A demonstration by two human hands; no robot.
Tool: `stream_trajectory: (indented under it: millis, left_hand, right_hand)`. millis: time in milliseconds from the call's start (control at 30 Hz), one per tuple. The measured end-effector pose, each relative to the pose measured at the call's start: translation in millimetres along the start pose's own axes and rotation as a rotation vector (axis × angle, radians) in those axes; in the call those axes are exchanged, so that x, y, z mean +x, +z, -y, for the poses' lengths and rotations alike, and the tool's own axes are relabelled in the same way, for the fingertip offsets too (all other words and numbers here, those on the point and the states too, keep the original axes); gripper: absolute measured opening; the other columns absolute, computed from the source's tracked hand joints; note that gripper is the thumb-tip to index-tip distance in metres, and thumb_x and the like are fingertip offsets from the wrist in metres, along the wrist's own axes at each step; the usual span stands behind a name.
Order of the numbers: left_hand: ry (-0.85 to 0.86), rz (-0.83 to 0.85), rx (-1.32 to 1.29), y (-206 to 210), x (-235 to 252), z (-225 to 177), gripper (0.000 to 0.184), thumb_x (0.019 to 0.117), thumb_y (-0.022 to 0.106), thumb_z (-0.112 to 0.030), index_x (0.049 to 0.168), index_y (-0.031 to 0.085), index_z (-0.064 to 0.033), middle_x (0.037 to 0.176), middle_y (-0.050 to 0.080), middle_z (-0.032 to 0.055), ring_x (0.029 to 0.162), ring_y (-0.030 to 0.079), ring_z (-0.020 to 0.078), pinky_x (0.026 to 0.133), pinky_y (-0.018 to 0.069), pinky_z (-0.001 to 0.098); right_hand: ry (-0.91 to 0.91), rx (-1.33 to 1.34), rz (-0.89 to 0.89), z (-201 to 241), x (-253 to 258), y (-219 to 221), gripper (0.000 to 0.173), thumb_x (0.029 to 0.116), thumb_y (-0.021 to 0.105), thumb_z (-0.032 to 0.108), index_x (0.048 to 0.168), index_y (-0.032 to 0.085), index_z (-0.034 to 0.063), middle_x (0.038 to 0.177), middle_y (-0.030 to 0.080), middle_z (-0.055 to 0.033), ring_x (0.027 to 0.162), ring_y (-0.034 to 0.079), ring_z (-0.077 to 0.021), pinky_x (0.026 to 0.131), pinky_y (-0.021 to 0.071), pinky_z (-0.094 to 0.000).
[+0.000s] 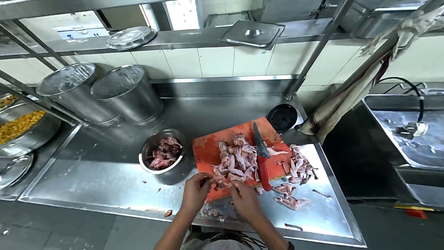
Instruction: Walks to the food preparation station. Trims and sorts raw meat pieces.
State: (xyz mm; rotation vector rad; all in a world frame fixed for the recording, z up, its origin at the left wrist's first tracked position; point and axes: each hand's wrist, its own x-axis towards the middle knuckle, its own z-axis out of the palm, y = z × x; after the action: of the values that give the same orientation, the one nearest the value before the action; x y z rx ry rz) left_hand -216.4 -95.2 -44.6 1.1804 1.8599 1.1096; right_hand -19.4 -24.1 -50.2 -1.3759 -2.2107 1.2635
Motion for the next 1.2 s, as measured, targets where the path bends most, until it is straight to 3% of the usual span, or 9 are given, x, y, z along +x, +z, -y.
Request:
stream_trajectory:
  millis: [100,233,367,467,633,833,967,1100,1200]
  left_hand:
    - [0.128,-0.012,0.328,-4.9,3.7,-10.3,0.017,0.0973,0.067,-0.019,0.107,0.079,-0.0114,0.100,0.074,0.0034,0.083,0.070,0.0096,0.079,0.0614,0.0291]
    - [0.007,0.108,0.584,-4.8,11.7,-31.7,0.024,0.1020,0.061,-0.027,0.106,0.075,-0.0080,0.103,0.074,0.0074,0.094,0.072,0.0189,0.091,0.0581,0.0390]
    - [-0.295,0.391,0.728,-1.3,24.0,-13.6,0.030,0.1064,0.051,-0.025,0.117,0.071,-0.0048,0.117,0.072,0.0149,0.115,0.068,0.0292,0.104,0.0513,0.0488]
    - [-0.376,0.419,0.661,-5.4,24.2,14.1,0.030,0.1058,0.051,-0.024,0.120,0.069,-0.0045,0.113,0.073,0.0159,0.105,0.072,0.0297,0.098,0.0556,0.0508]
    - [-0.332,0.356,0.558,-19.6,18.4,35.9,0.027,0.1014,0.058,-0.026,0.114,0.071,-0.0063,0.104,0.074,0.0120,0.095,0.072,0.0251,0.091,0.0569,0.0478]
    - [-0.222,0.402,0.520,-34.6,24.0,51.0,0.026,0.1006,0.060,-0.025,0.114,0.072,-0.0064,0.109,0.073,0.0110,0.103,0.070,0.0230,0.098,0.0546,0.0456]
    - [-0.169,0.469,0.536,-40.2,28.3,50.2,0.026,0.1017,0.057,-0.022,0.116,0.072,-0.0063,0.115,0.072,0.0119,0.110,0.069,0.0243,0.103,0.0523,0.0461]
    - [-0.093,0.521,0.567,-42.8,33.3,45.2,0.026,0.1022,0.056,-0.020,0.116,0.072,-0.0052,0.121,0.070,0.0135,0.117,0.066,0.0269,0.107,0.0502,0.0470]
    - [-0.070,0.566,0.585,-42.2,35.0,37.7,0.026,0.1022,0.055,-0.018,0.117,0.071,-0.0042,0.125,0.068,0.0147,0.122,0.064,0.0284,0.108,0.0490,0.0477]
  right_hand:
    - [-0.038,0.011,-0.062,-2.9,2.0,-4.6,0.037,0.1046,0.042,0.028,0.101,0.072,0.0057,0.082,0.069,-0.0100,0.079,0.069,-0.0247,0.075,0.0559,-0.0486]
    - [0.025,0.030,-0.013,-11.4,11.1,-8.6,0.040,0.1057,0.042,0.030,0.103,0.073,0.0056,0.085,0.070,-0.0099,0.082,0.069,-0.0236,0.079,0.0554,-0.0472]
    - [0.184,-0.347,-0.036,-16.2,17.3,-12.0,0.041,0.1032,0.050,0.040,0.123,0.071,0.0108,0.125,0.068,-0.0157,0.117,0.066,-0.0341,0.097,0.0545,-0.0547]
    - [0.140,-0.469,-0.359,-32.5,21.1,-27.7,0.038,0.0927,0.068,0.030,0.127,0.071,0.0145,0.132,0.063,-0.0196,0.122,0.059,-0.0435,0.091,0.0527,-0.0606]
    - [0.293,-0.623,-0.219,-45.4,36.9,-32.6,0.041,0.0940,0.064,0.009,0.135,0.062,0.0079,0.136,0.057,-0.0241,0.117,0.061,-0.0459,0.089,0.0556,-0.0577]
    - [0.505,-0.635,-0.189,-38.5,53.6,-44.6,0.047,0.0976,0.061,0.011,0.142,0.049,0.0011,0.141,0.049,-0.0325,0.119,0.060,-0.0518,0.089,0.0566,-0.0600]
    - [0.546,-0.563,-0.308,-37.7,48.2,-52.2,0.052,0.0970,0.064,0.020,0.142,0.048,0.0007,0.124,0.063,-0.0304,0.104,0.068,-0.0479,0.085,0.0566,-0.0618]
    - [0.384,-0.324,-0.432,-12.1,0.0,-55.2,0.047,0.1033,0.052,0.025,0.150,0.050,0.0178,0.097,0.071,-0.0234,0.086,0.070,-0.0444,0.075,0.0540,-0.0659]
    - [0.283,-0.088,-0.255,12.5,-48.8,-13.5,0.049,0.1071,0.050,0.033,0.152,0.049,0.0133,0.094,0.071,-0.0152,0.076,0.070,-0.0307,0.072,0.0587,-0.0549]
